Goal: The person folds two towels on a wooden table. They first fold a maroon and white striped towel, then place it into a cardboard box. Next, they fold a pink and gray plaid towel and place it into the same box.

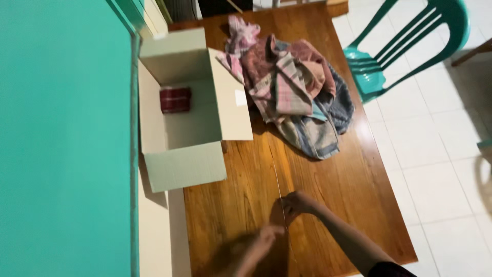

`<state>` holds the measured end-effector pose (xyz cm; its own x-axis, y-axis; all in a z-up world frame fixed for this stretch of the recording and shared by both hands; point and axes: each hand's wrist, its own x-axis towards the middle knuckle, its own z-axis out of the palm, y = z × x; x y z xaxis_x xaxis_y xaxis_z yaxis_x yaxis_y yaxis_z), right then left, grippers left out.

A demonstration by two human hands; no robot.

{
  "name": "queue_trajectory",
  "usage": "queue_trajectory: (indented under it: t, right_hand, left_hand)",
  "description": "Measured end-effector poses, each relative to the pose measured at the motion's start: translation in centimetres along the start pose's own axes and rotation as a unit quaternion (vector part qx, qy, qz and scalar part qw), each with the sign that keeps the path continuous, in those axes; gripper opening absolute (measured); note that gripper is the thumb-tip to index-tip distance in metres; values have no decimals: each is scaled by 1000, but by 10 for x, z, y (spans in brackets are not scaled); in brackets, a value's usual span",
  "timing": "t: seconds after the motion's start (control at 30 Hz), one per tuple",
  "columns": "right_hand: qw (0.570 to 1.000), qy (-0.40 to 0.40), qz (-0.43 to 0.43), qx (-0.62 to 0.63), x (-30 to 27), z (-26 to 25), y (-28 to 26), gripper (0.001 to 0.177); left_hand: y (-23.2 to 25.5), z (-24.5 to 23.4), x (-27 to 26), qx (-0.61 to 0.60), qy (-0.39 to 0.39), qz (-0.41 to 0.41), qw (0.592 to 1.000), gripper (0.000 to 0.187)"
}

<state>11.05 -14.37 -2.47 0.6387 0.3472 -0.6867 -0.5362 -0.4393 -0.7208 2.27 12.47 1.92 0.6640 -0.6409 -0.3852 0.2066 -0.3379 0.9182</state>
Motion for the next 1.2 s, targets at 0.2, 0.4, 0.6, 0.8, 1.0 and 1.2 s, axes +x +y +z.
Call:
queue_trajectory:
  t: [0.2,0.4,0.6,0.8,1.0,1.2]
  right_hand:
    - [857,452,-55,-241,-16,-96,10,59]
    - [851,453,-83,-252,-1,-137,15,49]
    - [848,403,-92,-331,-25,-164,48,28]
    - [865,334,-64,-369,-26,-157,48,33]
    - [847,470,-55,-243,-33,-133,43,29]
    - [840,440,-76,-307,-32,-112,36,18]
  left_hand:
    - [-54,60,-34,64,48,-30,996,23]
    - [-28,34,7,167,220,-32,960,25]
    - [19,82,58,91,294,21,951,25]
    - [55,115,60,218,94,-37,971,26]
    - [84,115,17,304,-1,-119,945,29]
    - [54,83,-41,256,20,-166,952,29]
